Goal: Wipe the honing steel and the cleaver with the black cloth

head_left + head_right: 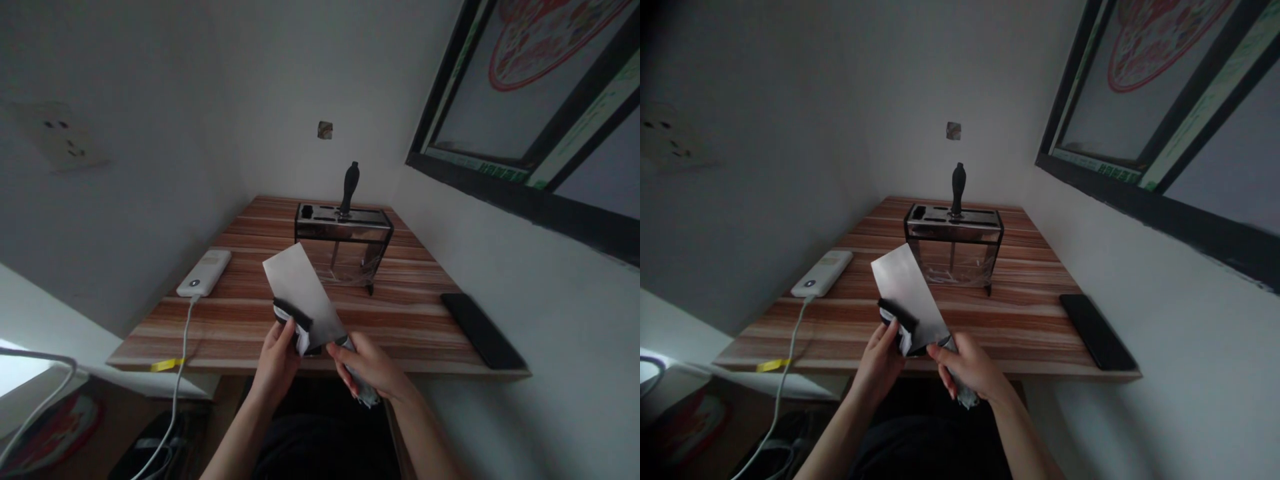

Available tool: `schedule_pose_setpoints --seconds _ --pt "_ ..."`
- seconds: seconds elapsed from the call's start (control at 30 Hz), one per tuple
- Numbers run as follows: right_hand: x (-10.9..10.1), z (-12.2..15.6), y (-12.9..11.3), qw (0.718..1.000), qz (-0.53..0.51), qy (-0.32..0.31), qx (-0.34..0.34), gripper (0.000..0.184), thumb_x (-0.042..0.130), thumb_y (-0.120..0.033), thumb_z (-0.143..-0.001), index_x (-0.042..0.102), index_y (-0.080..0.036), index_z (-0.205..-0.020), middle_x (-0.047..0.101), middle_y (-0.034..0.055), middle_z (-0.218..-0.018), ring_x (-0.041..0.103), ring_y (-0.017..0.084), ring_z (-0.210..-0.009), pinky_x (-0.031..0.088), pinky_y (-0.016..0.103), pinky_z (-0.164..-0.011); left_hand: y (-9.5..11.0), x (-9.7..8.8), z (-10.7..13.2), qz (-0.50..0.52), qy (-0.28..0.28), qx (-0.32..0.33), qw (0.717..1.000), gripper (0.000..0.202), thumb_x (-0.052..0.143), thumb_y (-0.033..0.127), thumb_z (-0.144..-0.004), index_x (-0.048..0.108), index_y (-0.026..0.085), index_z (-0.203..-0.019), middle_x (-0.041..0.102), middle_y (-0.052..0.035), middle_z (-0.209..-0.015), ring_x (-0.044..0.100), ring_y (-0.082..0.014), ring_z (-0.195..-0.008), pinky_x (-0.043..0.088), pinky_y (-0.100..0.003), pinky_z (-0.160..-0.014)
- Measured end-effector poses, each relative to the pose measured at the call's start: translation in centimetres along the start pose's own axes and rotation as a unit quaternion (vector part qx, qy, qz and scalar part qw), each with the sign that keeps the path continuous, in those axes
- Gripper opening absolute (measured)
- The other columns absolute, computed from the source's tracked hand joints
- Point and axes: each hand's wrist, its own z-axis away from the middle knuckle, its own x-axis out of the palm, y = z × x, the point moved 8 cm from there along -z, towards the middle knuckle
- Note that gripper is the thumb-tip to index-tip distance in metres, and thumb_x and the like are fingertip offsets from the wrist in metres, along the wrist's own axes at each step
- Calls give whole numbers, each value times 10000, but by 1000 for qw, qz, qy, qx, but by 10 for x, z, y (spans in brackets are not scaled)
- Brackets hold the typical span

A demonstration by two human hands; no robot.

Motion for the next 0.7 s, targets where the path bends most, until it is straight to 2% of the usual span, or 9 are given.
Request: schedule_pose_setpoints --seconds 0.13,0.27,0.4,0.47,0.57,0.7 --pt "2 -5 -2 1000 -18 -8 -13 468 583 -624 -708 457 -174 -729 549 -51 -458 492 78 -323 390 169 -310 6 0 -1 9 20 20 1000 229 787 251 -633 636 151 -773 707 4 -752 652 -104 -625 511 -176 -598" --pt "-2 2 -8 999 4 -7 -50 467 660 -533 -692 504 -154 -916 631 11 -704 606 111 -505 490 228 -478 11 -5 0 23 57 29 998 210 760 227 -665 637 161 -821 708 5 -780 658 -102 -648 521 -173 -594" --pt "-14 17 -15 983 137 88 -79 345 650 -407 -749 529 -166 -963 615 19 -794 613 135 -605 483 249 -549 21 -7 2 47 73 66 994 288 781 229 -632 647 178 -881 710 10 -846 661 -106 -710 534 -173 -617" --pt "-18 23 -20 955 228 159 -100 269 628 -359 -774 550 -175 -955 639 37 -838 628 168 -693 475 268 -614 24 -6 5 50 75 79 993 335 800 239 -606 650 187 -901 709 16 -868 657 -100 -719 533 -165 -620" --pt "-18 28 -25 892 355 253 -117 237 620 -320 -782 571 -182 -968 675 68 -883 637 228 -831 443 285 -683 24 -1 10 42 73 82 993 373 812 266 -589 650 204 -920 706 29 -857 651 -94 -722 530 -168 -644" --pt "-21 26 -21 807 476 338 -90 191 586 -351 -810 589 -175 -886 685 67 -710 659 234 -677 362 251 -555 21 6 17 22 68 88 994 367 805 306 -604 645 207 -919 704 26 -860 645 -90 -739 517 -175 -689"
